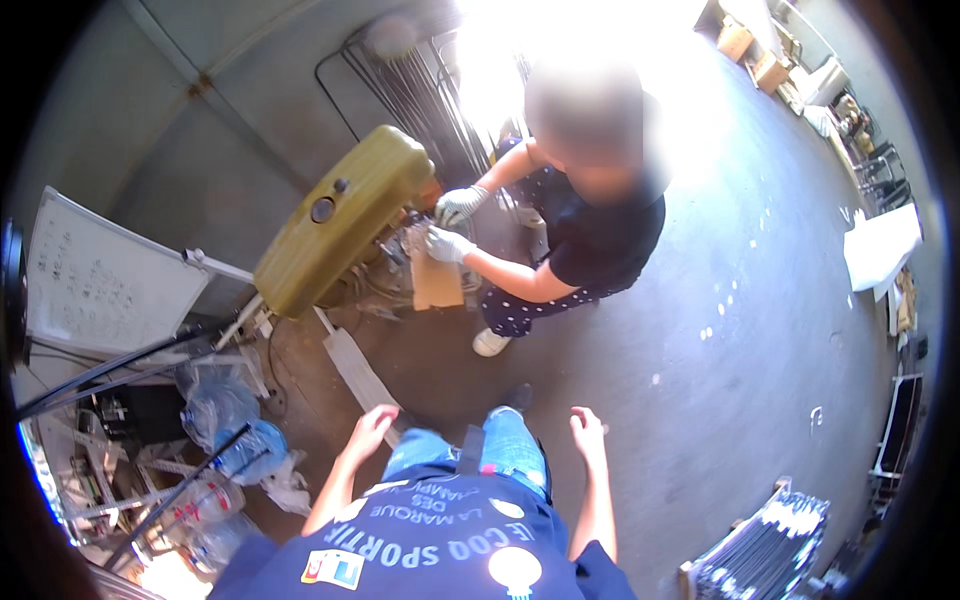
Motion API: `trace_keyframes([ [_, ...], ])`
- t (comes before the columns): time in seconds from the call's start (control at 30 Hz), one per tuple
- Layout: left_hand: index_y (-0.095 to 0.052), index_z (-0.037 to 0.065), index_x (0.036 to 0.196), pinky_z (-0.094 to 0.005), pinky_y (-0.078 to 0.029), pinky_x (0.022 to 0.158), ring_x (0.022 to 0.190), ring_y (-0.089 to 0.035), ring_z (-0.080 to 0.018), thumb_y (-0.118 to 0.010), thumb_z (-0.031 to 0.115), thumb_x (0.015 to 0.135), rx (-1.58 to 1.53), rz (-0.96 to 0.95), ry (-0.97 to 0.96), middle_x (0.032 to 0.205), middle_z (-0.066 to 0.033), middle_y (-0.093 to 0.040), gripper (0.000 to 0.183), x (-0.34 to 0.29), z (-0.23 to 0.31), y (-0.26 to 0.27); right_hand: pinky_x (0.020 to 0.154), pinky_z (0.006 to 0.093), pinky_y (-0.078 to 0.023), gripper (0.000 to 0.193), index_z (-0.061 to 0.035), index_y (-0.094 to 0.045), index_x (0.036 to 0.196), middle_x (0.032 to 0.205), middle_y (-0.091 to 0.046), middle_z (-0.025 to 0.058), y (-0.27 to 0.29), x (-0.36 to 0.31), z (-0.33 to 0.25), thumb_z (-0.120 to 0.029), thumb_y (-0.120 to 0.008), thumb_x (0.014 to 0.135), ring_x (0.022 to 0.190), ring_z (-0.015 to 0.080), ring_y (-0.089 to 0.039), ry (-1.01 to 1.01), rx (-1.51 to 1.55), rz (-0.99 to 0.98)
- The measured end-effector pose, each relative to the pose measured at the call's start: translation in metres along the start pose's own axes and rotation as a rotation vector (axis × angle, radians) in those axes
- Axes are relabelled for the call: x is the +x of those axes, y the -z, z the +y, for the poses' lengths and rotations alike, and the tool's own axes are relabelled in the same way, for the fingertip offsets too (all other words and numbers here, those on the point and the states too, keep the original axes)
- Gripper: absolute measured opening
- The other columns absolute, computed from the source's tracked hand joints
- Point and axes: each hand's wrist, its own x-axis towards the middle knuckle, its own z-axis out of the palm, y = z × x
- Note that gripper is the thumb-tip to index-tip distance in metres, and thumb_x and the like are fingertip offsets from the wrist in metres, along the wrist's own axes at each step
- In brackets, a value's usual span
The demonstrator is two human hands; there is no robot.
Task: The person feeds long metal rods into a machine that bends them, then collects and stacks the finished pieces together with another person.
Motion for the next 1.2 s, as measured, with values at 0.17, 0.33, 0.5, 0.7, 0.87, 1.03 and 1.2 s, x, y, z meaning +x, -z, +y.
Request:
trace_keyframes([
  [0.17, -0.054, 0.005, 0.104, -0.0332, -0.043, 0.083, 0.096, -0.056, -0.0232, -0.045, 0.01, 0.085, 0.116, -0.263, -0.199, 0.101, -0.0122, -0.059, 0.022, 0.088, 0.11, -0.1, 0.078, 0.0311, -0.045, 0.03, -0.0053, -0.054, 0.108, 0.091, -0.061, 0.0135, 0.074, -0.019, 0.003, -0.015, -0.052, 0.08, 0.087, 0.0209, -0.058, -0.081, -0.048, -0.18],
  [0.33, -0.052, 0.004, 0.106, -0.0342, -0.043, 0.083, 0.096, -0.056, -0.0254, -0.045, 0.009, 0.084, 0.122, -0.515, -0.302, 0.101, -0.0139, -0.058, 0.024, 0.144, 0.209, -0.168, 0.076, 0.0302, -0.045, 0.03, -0.0048, -0.054, 0.108, 0.092, -0.061, 0.0128, 0.124, -0.004, 0.02, -0.015, -0.052, 0.08, 0.086, 0.0191, -0.058, -0.122, 0.065, -0.124],
  [0.5, -0.053, 0.003, 0.105, -0.0327, -0.043, 0.084, 0.097, -0.055, -0.0224, -0.045, 0.007, 0.084, 0.01, -0.568, -0.431, 0.1, -0.013, -0.059, 0.022, 0.217, 0.297, -0.233, 0.073, 0.0244, -0.044, 0.027, -0.0035, -0.054, 0.107, 0.089, -0.059, 0.0048, 0.178, 0.052, -0.018, -0.011, -0.052, 0.081, 0.082, 0.0113, -0.053, -0.078, 0.138, -0.127],
  [0.7, -0.053, 0.004, 0.105, -0.0323, -0.043, 0.082, 0.096, -0.056, -0.0215, -0.046, 0.011, 0.087, -0.206, -0.545, -0.528, 0.1, -0.0112, -0.059, 0.02, 0.309, 0.387, -0.314, 0.077, 0.0248, -0.043, 0.027, -0.0021, -0.054, 0.108, 0.092, -0.06, 0.0064, 0.245, 0.16, -0.033, -0.009, -0.052, 0.082, 0.086, 0.0114, -0.054, -0.036, 0.136, -0.164],
  [0.87, -0.051, 0.005, 0.107, -0.0335, -0.043, 0.084, 0.098, -0.055, -0.0234, -0.044, 0.009, 0.086, -0.3, -0.347, -0.468, 0.103, -0.0127, -0.057, 0.022, 0.361, 0.409, -0.34, 0.079, 0.025, -0.043, 0.024, -0.0016, -0.055, 0.105, 0.093, -0.06, 0.0065, 0.306, 0.26, -0.067, -0.006, -0.051, 0.082, 0.088, 0.0118, -0.055, -0.004, 0.086, -0.241],
  [1.03, -0.051, 0.006, 0.11, -0.0318, -0.041, 0.087, 0.101, -0.053, -0.02, -0.044, 0.008, 0.084, -0.436, -0.279, -0.333, 0.104, -0.0096, -0.055, 0.027, 0.386, 0.437, -0.338, 0.073, 0.0252, -0.045, 0.022, -0.0006, -0.056, 0.102, 0.087, -0.06, 0.0064, 0.354, 0.379, -0.102, -0.007, -0.051, 0.082, 0.081, 0.0122, -0.056, 0.219, -0.066, -0.34],
  [1.2, -0.052, 0.006, 0.108, -0.0319, -0.041, 0.085, 0.098, -0.054, -0.0235, -0.045, 0.011, 0.083, -0.453, -0.184, -0.263, 0.105, -0.0112, -0.056, 0.027, 0.425, 0.459, -0.372, 0.076, 0.0257, -0.045, 0.024, -0.0017, -0.055, 0.105, 0.094, -0.06, 0.0081, 0.385, 0.488, -0.164, -0.007, -0.051, 0.082, 0.087, 0.0138, -0.056, 0.207, -0.258, -0.475],
])
